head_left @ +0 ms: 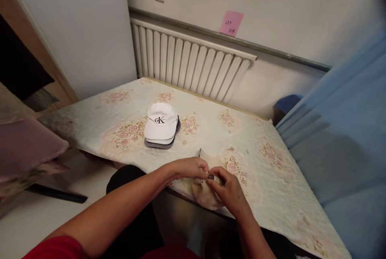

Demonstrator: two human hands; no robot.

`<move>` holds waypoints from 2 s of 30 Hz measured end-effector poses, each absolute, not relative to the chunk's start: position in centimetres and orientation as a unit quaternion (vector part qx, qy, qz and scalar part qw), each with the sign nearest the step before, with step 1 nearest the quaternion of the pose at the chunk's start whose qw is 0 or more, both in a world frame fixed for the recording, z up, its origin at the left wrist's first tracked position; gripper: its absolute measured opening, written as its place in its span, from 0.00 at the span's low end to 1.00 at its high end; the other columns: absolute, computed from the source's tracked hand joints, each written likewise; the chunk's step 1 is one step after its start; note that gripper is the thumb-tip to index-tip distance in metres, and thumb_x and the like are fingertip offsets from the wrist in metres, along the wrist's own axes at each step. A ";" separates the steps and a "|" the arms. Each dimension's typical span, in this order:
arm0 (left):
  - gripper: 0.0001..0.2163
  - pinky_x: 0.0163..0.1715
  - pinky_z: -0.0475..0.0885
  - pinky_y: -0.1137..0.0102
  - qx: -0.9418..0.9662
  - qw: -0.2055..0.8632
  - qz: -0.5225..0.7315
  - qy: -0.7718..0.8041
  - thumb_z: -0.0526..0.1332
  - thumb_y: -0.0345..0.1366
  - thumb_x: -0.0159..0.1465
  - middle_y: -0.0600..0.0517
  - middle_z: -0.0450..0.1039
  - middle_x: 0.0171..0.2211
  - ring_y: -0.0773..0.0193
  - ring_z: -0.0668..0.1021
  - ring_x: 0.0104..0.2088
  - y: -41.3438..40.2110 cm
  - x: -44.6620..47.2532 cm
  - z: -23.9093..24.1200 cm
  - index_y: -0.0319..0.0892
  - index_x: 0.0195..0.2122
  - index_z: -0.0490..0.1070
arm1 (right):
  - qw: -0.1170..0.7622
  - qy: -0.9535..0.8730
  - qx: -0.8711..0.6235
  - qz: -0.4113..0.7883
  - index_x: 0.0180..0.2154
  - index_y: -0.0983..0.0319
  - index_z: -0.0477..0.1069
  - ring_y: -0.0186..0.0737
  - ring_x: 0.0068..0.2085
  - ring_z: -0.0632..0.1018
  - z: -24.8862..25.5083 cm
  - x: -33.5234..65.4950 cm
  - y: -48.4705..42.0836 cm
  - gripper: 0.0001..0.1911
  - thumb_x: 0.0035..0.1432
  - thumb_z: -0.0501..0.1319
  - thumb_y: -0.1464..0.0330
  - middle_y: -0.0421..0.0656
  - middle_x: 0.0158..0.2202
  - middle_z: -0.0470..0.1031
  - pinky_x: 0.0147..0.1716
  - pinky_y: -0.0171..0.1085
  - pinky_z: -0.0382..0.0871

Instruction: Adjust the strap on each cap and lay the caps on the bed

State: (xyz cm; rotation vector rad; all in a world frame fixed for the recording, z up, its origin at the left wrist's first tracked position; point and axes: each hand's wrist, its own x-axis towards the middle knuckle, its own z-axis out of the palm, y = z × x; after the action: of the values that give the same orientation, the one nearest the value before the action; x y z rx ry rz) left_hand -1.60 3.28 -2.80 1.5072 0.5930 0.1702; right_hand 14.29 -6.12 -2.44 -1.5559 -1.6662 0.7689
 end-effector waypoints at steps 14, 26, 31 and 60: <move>0.11 0.27 0.58 0.74 0.644 0.724 0.081 0.235 0.60 0.42 0.53 0.57 0.63 0.22 0.71 0.63 0.25 3.4 -1.7 -3.1 0.38 0.26 0.67 | 0.432 -0.507 -0.542 0.512 0.30 0.59 0.67 0.34 0.28 0.68 -5.0 15.9 -5.5 0.11 0.44 0.67 0.67 0.36 0.27 0.68 0.27 0.33 0.58; 0.10 0.26 0.56 0.74 0.646 0.719 0.075 0.245 0.61 0.41 0.50 0.58 0.63 0.21 0.71 0.62 0.24 3.3 -1.2 -3.5 0.38 0.26 0.67 | 0.463 -0.473 -0.508 0.551 0.28 0.59 0.66 0.33 0.27 0.67 -5.6 16.0 -5.6 0.12 0.43 0.68 0.67 0.35 0.25 0.67 0.27 0.32 0.56; 0.15 0.25 0.56 0.73 0.634 0.724 0.073 0.261 0.59 0.48 0.52 0.58 0.61 0.21 0.70 0.61 0.23 3.0 -1.3 -3.0 0.39 0.25 0.65 | 0.456 -0.487 -0.518 0.535 0.28 0.59 0.68 0.35 0.28 0.68 -5.8 16.2 -5.6 0.11 0.43 0.68 0.66 0.37 0.26 0.68 0.28 0.34 0.58; 0.04 0.22 0.55 0.75 0.741 0.584 0.104 0.316 0.57 0.34 0.47 0.59 0.58 0.19 0.71 0.60 0.23 1.8 -1.1 -3.6 0.40 0.22 0.61 | 0.467 -0.491 -0.524 0.516 0.29 0.59 0.70 0.34 0.28 0.68 -5.9 16.1 -5.6 0.10 0.42 0.68 0.67 0.36 0.27 0.69 0.27 0.33 0.58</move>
State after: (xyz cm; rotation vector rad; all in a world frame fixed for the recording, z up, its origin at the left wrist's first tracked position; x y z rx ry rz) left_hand -1.07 1.84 -3.56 1.7288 0.7379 0.2428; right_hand 16.13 -5.60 -5.92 -1.2851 -1.2049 1.2657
